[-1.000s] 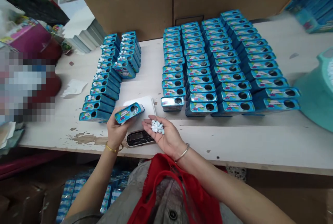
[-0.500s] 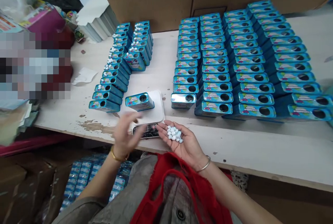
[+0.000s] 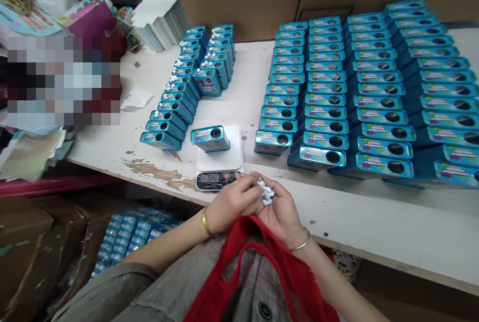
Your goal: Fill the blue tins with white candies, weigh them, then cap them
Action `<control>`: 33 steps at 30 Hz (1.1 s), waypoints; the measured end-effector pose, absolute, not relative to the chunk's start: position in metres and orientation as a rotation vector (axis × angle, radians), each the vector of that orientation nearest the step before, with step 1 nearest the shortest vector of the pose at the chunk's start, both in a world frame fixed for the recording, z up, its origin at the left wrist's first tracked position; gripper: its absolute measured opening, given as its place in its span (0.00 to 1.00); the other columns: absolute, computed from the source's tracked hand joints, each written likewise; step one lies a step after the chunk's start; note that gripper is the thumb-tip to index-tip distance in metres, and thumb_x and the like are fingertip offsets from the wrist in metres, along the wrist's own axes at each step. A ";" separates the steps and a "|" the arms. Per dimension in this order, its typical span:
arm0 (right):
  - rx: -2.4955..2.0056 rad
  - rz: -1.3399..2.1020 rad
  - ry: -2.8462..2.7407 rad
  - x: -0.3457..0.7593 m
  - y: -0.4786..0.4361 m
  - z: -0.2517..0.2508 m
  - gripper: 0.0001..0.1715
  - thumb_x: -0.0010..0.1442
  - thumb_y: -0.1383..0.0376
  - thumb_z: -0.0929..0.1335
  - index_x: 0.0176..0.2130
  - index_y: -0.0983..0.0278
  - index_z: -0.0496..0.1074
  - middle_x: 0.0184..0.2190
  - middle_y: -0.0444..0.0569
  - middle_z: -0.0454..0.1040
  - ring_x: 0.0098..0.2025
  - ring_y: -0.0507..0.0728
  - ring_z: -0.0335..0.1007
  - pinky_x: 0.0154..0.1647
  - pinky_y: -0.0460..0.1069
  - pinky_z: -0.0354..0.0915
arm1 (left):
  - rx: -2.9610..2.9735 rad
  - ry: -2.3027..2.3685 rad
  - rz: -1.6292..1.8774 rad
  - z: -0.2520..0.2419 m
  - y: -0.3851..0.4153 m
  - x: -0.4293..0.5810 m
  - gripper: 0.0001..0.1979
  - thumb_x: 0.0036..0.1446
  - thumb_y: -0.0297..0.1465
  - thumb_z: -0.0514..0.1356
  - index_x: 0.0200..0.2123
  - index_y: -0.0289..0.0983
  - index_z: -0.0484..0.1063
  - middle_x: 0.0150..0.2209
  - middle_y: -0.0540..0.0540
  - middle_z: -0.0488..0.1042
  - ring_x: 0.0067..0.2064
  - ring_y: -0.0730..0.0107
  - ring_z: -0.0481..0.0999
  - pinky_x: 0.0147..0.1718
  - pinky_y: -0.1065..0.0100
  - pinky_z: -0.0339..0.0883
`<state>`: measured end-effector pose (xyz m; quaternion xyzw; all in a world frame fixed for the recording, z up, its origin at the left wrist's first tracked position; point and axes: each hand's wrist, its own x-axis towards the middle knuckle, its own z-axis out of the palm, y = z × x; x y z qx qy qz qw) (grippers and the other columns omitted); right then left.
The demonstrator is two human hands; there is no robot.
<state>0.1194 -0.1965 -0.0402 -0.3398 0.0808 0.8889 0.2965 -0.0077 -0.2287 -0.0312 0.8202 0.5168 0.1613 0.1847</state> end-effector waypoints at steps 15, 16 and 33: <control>-0.885 2.366 0.293 0.114 -0.192 -0.042 0.14 0.60 0.68 0.60 0.36 0.68 0.74 0.38 0.54 0.79 0.41 0.55 0.76 0.38 0.48 0.73 | 2.403 1.437 0.633 -0.038 -0.224 -0.009 0.13 0.65 0.30 0.47 0.37 0.34 0.71 0.38 0.44 0.71 0.40 0.70 0.70 0.40 0.70 0.67; -0.879 2.372 0.298 0.113 -0.192 -0.043 0.14 0.60 0.68 0.60 0.36 0.68 0.74 0.37 0.54 0.79 0.40 0.55 0.76 0.37 0.47 0.73 | 2.408 1.433 0.633 -0.037 -0.224 -0.008 0.13 0.65 0.29 0.46 0.38 0.34 0.71 0.39 0.44 0.71 0.41 0.70 0.70 0.40 0.70 0.67; -0.917 2.249 0.280 0.112 -0.187 -0.032 0.12 0.60 0.71 0.61 0.37 0.73 0.73 0.40 0.62 0.78 0.48 0.61 0.74 0.51 0.52 0.69 | 2.395 2.044 0.550 -0.004 -0.166 -0.117 0.25 0.58 0.40 0.58 0.56 0.38 0.61 0.48 0.40 0.70 0.49 0.60 0.68 0.47 0.60 0.55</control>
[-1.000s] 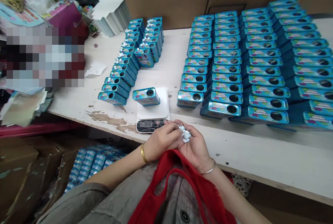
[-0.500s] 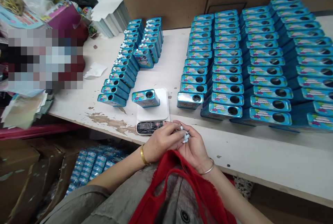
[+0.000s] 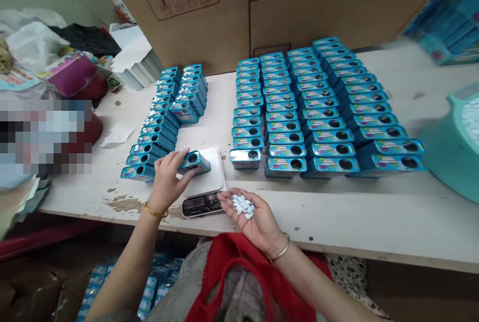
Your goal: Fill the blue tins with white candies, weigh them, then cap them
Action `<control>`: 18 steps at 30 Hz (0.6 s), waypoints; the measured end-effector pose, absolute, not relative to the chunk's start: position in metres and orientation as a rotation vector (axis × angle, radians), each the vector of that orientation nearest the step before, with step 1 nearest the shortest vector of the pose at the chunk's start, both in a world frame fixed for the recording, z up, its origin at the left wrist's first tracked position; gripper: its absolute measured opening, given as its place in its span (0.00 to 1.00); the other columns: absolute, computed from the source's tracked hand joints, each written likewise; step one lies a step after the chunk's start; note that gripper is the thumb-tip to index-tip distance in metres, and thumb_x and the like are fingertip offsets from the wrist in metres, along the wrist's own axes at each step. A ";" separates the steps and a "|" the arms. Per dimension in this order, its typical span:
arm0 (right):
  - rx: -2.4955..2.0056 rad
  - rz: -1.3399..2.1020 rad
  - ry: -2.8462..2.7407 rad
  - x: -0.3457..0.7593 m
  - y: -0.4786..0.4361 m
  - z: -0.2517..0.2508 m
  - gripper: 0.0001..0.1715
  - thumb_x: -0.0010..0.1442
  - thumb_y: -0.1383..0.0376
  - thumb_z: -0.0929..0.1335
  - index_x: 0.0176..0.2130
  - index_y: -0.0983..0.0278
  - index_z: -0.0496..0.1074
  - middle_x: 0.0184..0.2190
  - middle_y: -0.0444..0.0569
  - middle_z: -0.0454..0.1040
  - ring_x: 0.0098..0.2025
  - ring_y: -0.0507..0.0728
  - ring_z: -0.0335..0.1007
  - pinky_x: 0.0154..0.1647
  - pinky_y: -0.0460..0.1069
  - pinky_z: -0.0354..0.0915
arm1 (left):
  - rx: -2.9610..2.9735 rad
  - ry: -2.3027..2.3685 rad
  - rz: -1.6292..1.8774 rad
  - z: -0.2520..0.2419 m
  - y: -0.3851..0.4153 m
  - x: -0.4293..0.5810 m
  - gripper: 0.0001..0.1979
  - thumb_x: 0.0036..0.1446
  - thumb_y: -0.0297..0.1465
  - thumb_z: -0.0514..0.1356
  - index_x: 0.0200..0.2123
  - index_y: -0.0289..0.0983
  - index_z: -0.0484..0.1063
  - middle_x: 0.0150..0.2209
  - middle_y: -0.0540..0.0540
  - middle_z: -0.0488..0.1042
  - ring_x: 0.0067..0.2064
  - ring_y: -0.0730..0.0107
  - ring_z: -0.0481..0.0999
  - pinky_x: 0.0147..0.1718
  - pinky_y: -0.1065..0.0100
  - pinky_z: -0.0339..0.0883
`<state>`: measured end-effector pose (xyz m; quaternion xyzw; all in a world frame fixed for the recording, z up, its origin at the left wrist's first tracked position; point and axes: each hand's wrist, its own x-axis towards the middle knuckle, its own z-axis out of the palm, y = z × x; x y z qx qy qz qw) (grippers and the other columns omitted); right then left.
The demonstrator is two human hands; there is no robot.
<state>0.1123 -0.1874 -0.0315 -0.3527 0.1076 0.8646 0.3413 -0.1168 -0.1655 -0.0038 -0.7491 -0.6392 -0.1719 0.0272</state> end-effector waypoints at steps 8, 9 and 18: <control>-0.778 2.271 0.273 0.112 -0.184 -0.026 0.18 0.61 0.70 0.59 0.46 0.73 0.71 0.41 0.56 0.78 0.43 0.56 0.76 0.48 0.50 0.70 | -2.628 -1.705 -0.678 0.013 -0.197 -0.062 0.08 0.59 0.30 0.56 0.42 0.40 0.71 0.39 0.46 0.71 0.40 0.66 0.67 0.40 0.62 0.54; -0.770 2.271 0.274 0.111 -0.184 -0.026 0.18 0.61 0.70 0.59 0.46 0.72 0.71 0.39 0.55 0.79 0.41 0.54 0.76 0.47 0.49 0.71 | -2.710 -1.716 -0.618 0.011 -0.199 -0.054 0.08 0.60 0.30 0.55 0.41 0.39 0.72 0.38 0.47 0.71 0.39 0.67 0.67 0.39 0.63 0.54; -0.707 2.270 0.296 0.110 -0.187 -0.026 0.17 0.58 0.71 0.61 0.46 0.70 0.72 0.36 0.50 0.79 0.36 0.51 0.75 0.44 0.46 0.71 | -2.721 -1.939 -0.610 -0.003 -0.202 -0.039 0.08 0.62 0.32 0.53 0.38 0.39 0.71 0.35 0.47 0.70 0.39 0.67 0.65 0.38 0.63 0.53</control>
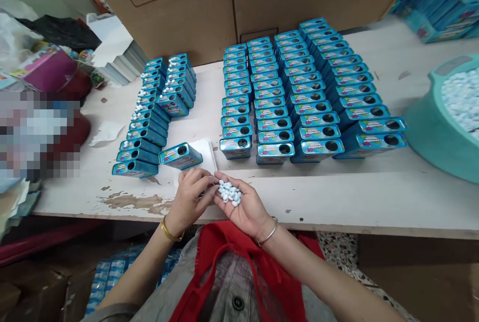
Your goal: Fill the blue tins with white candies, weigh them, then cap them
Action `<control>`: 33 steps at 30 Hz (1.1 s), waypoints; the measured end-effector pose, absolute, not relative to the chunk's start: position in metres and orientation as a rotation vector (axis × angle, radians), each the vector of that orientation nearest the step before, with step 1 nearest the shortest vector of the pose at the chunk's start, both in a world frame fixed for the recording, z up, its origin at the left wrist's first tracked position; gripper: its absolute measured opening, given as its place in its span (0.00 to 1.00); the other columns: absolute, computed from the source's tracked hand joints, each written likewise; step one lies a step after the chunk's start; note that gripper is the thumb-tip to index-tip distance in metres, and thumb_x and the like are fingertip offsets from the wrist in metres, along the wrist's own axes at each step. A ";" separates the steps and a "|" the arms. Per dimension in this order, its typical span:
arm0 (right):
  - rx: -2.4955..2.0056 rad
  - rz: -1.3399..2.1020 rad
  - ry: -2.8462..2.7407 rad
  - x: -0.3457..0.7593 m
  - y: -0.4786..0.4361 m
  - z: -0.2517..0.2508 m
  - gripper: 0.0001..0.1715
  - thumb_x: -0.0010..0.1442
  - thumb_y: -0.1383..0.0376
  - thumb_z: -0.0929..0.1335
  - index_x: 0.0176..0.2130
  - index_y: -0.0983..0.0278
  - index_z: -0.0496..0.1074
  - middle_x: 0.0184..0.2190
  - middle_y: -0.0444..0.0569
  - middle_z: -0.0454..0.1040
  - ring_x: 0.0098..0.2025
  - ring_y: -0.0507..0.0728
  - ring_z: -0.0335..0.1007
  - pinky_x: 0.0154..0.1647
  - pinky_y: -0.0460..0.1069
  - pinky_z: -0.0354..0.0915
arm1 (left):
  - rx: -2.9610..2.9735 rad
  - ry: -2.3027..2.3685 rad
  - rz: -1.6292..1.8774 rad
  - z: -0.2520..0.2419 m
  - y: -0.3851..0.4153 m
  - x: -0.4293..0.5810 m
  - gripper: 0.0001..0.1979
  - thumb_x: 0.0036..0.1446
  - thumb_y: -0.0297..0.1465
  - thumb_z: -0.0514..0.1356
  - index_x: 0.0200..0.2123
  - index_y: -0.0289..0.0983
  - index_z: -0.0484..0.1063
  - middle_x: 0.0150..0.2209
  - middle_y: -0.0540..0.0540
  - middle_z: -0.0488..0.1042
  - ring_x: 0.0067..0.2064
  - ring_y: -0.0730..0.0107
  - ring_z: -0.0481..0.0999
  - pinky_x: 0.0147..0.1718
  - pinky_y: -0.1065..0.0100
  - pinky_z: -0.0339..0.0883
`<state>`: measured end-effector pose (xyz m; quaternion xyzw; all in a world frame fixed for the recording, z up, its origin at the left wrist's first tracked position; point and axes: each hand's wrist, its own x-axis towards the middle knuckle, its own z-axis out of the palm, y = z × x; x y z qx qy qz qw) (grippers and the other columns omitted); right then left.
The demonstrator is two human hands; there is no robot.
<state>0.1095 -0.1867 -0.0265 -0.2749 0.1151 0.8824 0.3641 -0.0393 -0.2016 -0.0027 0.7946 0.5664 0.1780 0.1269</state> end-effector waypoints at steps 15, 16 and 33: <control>-0.717 2.314 0.207 0.104 -0.188 -0.023 0.19 0.60 0.71 0.60 0.49 0.71 0.70 0.43 0.55 0.78 0.43 0.52 0.75 0.47 0.47 0.70 | 1.861 1.791 0.732 -0.004 -0.205 -0.029 0.06 0.57 0.30 0.59 0.28 0.37 0.70 0.30 0.51 0.70 0.36 0.70 0.68 0.38 0.64 0.55; -0.721 2.305 0.215 0.103 -0.188 -0.024 0.19 0.60 0.71 0.60 0.49 0.71 0.70 0.43 0.55 0.78 0.43 0.52 0.75 0.48 0.47 0.70 | 1.856 1.780 0.759 -0.003 -0.205 -0.030 0.06 0.57 0.30 0.59 0.28 0.37 0.70 0.29 0.51 0.70 0.35 0.71 0.68 0.38 0.64 0.56; -0.765 2.370 0.169 0.124 -0.193 -0.035 0.19 0.59 0.69 0.62 0.49 0.75 0.69 0.53 0.63 0.71 0.54 0.60 0.69 0.53 0.50 0.67 | 2.521 1.846 0.458 0.031 -0.161 -0.101 0.15 0.57 0.38 0.59 0.46 0.41 0.68 0.39 0.46 0.72 0.41 0.62 0.69 0.44 0.59 0.53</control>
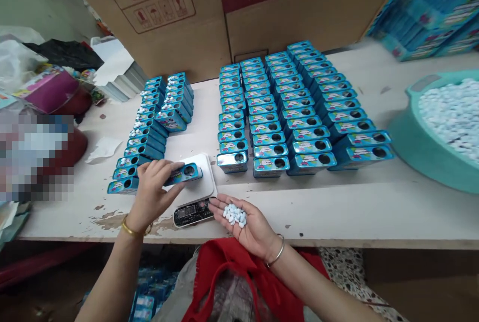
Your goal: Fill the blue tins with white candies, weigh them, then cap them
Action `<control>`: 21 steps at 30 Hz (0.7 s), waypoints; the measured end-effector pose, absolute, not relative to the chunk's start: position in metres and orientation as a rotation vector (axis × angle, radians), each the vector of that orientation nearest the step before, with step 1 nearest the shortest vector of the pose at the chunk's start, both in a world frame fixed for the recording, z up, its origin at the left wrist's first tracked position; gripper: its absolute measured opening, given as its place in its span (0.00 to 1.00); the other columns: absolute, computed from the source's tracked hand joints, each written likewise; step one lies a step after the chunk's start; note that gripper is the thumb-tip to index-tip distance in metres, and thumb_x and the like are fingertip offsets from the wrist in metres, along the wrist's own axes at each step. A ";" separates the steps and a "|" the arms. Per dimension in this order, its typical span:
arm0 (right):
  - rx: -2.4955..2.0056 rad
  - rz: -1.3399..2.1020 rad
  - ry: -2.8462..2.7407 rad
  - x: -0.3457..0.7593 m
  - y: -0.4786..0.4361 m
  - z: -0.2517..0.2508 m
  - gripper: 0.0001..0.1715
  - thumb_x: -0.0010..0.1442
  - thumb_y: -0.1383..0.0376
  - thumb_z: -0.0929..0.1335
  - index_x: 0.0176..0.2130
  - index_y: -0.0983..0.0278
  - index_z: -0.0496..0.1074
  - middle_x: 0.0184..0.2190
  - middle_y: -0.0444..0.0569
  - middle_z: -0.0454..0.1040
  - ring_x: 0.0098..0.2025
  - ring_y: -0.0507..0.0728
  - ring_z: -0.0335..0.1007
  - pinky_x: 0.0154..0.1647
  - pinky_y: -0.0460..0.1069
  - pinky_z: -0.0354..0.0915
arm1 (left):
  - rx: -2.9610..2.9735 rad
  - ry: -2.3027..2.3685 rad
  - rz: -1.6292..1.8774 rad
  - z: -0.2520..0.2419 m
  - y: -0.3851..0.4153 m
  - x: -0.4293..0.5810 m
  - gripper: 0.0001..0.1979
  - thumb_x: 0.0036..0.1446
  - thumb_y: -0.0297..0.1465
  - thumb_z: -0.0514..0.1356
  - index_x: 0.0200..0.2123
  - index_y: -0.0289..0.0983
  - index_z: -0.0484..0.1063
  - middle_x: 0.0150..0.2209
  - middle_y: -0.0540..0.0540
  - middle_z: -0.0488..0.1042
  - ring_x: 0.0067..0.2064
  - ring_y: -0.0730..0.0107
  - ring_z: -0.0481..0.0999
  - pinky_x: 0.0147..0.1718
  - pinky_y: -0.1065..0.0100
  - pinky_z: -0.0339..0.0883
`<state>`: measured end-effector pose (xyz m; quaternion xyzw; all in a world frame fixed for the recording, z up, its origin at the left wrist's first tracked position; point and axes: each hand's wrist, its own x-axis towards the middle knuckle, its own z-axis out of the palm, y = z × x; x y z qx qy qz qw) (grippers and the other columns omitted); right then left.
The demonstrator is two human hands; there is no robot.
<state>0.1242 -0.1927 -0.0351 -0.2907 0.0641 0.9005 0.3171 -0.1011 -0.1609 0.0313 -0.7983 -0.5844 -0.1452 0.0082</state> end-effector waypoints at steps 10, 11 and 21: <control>-0.816 2.350 0.139 0.144 -0.200 -0.062 0.14 0.58 0.70 0.64 0.42 0.72 0.74 0.42 0.58 0.78 0.49 0.58 0.74 0.50 0.50 0.68 | -2.888 -1.509 -0.558 0.003 -0.148 -0.019 0.17 0.56 0.34 0.58 0.48 0.37 0.67 0.41 0.44 0.73 0.43 0.62 0.68 0.43 0.58 0.54; -0.815 2.341 0.146 0.146 -0.200 -0.064 0.13 0.58 0.70 0.64 0.41 0.73 0.74 0.42 0.58 0.79 0.48 0.58 0.74 0.51 0.51 0.68 | -2.887 -1.505 -0.550 -0.003 -0.149 -0.015 0.17 0.56 0.35 0.59 0.48 0.37 0.67 0.41 0.44 0.73 0.43 0.62 0.68 0.43 0.59 0.54; -0.933 2.296 0.160 0.149 -0.193 -0.059 0.13 0.57 0.71 0.65 0.42 0.74 0.73 0.44 0.64 0.77 0.50 0.61 0.72 0.53 0.51 0.68 | -2.314 -2.065 -0.814 -0.020 -0.097 -0.083 0.15 0.63 0.34 0.50 0.49 0.35 0.66 0.44 0.40 0.69 0.43 0.66 0.70 0.44 0.64 0.62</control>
